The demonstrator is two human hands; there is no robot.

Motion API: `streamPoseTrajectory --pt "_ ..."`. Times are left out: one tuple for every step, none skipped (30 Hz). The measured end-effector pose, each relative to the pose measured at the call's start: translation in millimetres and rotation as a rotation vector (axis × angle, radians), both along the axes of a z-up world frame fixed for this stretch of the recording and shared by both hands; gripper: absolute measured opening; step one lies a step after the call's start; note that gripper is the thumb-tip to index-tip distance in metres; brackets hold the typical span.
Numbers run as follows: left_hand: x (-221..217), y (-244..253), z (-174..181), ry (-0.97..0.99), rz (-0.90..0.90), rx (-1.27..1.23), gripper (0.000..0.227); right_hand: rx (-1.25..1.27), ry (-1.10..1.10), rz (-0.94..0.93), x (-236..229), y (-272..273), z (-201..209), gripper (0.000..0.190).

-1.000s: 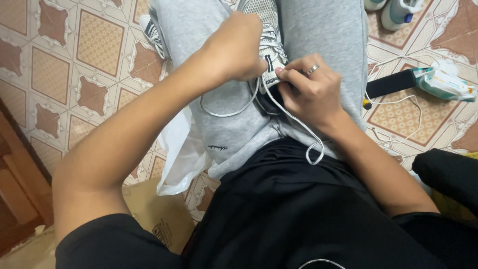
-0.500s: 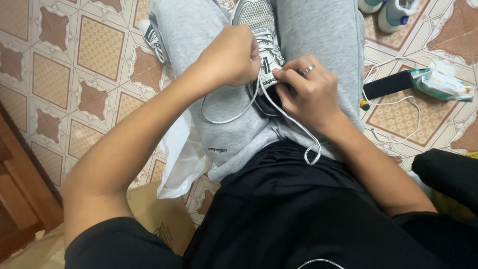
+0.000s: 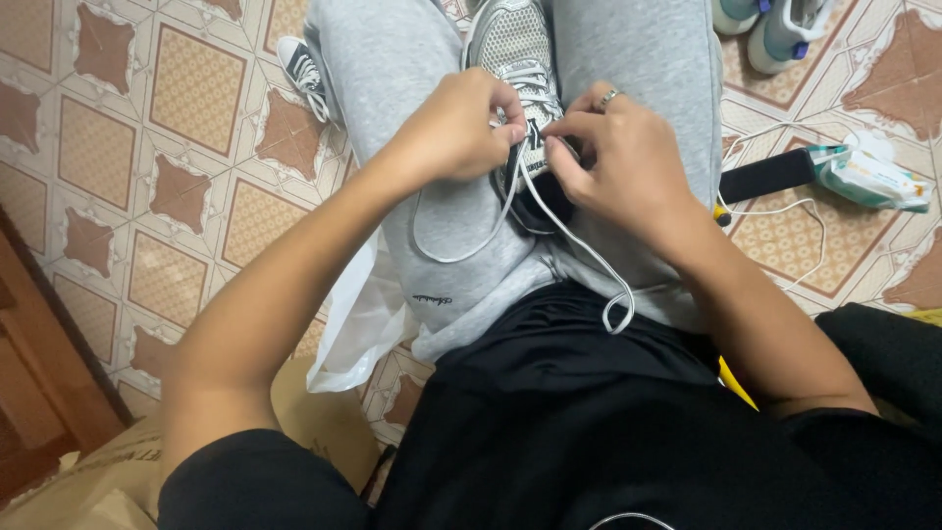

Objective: The person is sitting on the floor and lacing a silver sneaker, threading the white lace through the eyelets.

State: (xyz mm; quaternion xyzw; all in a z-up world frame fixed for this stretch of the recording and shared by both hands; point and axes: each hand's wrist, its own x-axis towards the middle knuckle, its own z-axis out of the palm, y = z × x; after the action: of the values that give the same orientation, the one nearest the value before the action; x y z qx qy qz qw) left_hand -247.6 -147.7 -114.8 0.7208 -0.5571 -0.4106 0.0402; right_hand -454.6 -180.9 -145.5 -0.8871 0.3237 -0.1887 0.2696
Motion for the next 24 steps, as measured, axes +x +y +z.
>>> streamPoseTrajectory --pt "0.9 1.0 -3.6 0.003 -0.008 -0.017 0.011 0.063 0.059 0.024 1.8 -3.4 2.8 0.022" --pt "1.7 2.0 -7.5 0.006 -0.015 -0.035 0.011 0.125 0.119 0.049 3.5 -6.8 5.3 0.026" --pt "2.1 2.1 -8.5 0.010 -0.014 -0.031 0.011 0.129 0.123 0.050 5.2 -11.0 3.0 0.026" --pt "2.4 2.2 -9.5 0.015 -0.012 -0.032 0.010 0.132 0.118 0.091 6.8 -15.1 0.6 0.024" --pt "3.0 1.7 -10.5 0.020 -0.012 -0.035 0.010 0.133 0.114 0.131 8.6 -19.6 -1.8 0.022" --pt "2.8 2.8 -13.1 0.023 -0.011 -0.033 0.010 0.135 0.117 0.131 10.0 -20.6 -1.2 0.022" --pt "3.6 3.2 -14.8 0.045 0.003 -0.029 0.010 0.153 0.155 0.138 12.5 -22.5 -0.4 0.020" --pt "4.5 3.7 -16.4 0.067 0.017 -0.026 0.010 0.170 0.192 0.145 15.1 -24.2 0.6 0.019" --pt "5.2 4.2 -17.0 0.070 0.019 -0.025 0.010 0.171 0.195 0.146 16.3 -24.9 3.7 0.019" --pt "5.8 4.6 -17.8 0.086 0.026 -0.016 0.010 0.197 0.222 0.158 17.4 -25.6 6.7 0.019" --pt "6.0 3.7 -18.5 0.100 0.033 -0.008 0.010 0.220 0.249 0.169 18.1 -27.6 9.6 0.019" --pt "4.7 3.4 -15.2 0.102 0.035 -0.009 0.010 0.220 0.251 0.170 18.0 -27.8 11.2 0.019" --pt "4.7 4.1 -11.3 0.115 0.041 0.007 0.011 0.223 0.275 0.170 19.2 -27.2 13.4 0.018" --pt "4.5 4.7 -7.4 0.128 0.048 0.023 0.012 0.226 0.300 0.169 20.4 -26.7 15.5 0.018" --pt "4.7 4.3 -7.8 0.128 0.051 0.024 0.012 0.227 0.300 0.172 20.8 -27.8 13.4 0.018" --pt "4.5 3.7 -8.4 0.130 0.046 0.014 0.012 0.218 0.306 0.164 20.9 -29.0 11.0 0.016" --pt "3.1 4.5 -9.5 0.136 0.040 0.007 0.013 0.211 0.315 0.154 19.6 -28.4 8.9 0.015" --pt "2.6 5.4 -11.4 0.141 0.041 0.009 0.013 0.215 0.320 0.155 20.0 -26.8 10.6 0.015" --pt "3.2 5.0 -12.9 0.128 0.048 0.016 0.012 0.224 0.342 0.140 21.7 -26.7 12.5 0.013" --pt "3.9 4.8 -14.0 0.115 0.055 0.023 0.012 0.233 0.364 0.124 23.5 -26.4 14.6 0.012" --pt "4.9 4.8 -12.6 0.116 0.057 0.021 0.012 0.231 0.365 0.126 23.9 -25.4 15.0 0.012" --pt "5.9 4.6 -11.0 0.112 0.047 0.028 0.012 0.234 0.383 0.134 24.2 -24.6 15.6 0.012" --pt "6.1 3.7 -9.8 0.110 0.035 0.036 0.013 0.239 0.404 0.140 23.7 -24.2 16.1 0.013" --pt "5.9 5.2 -7.4 0.113 0.036 0.035 0.013 0.238 0.407 0.141 21.2 -22.2 13.9 0.013"
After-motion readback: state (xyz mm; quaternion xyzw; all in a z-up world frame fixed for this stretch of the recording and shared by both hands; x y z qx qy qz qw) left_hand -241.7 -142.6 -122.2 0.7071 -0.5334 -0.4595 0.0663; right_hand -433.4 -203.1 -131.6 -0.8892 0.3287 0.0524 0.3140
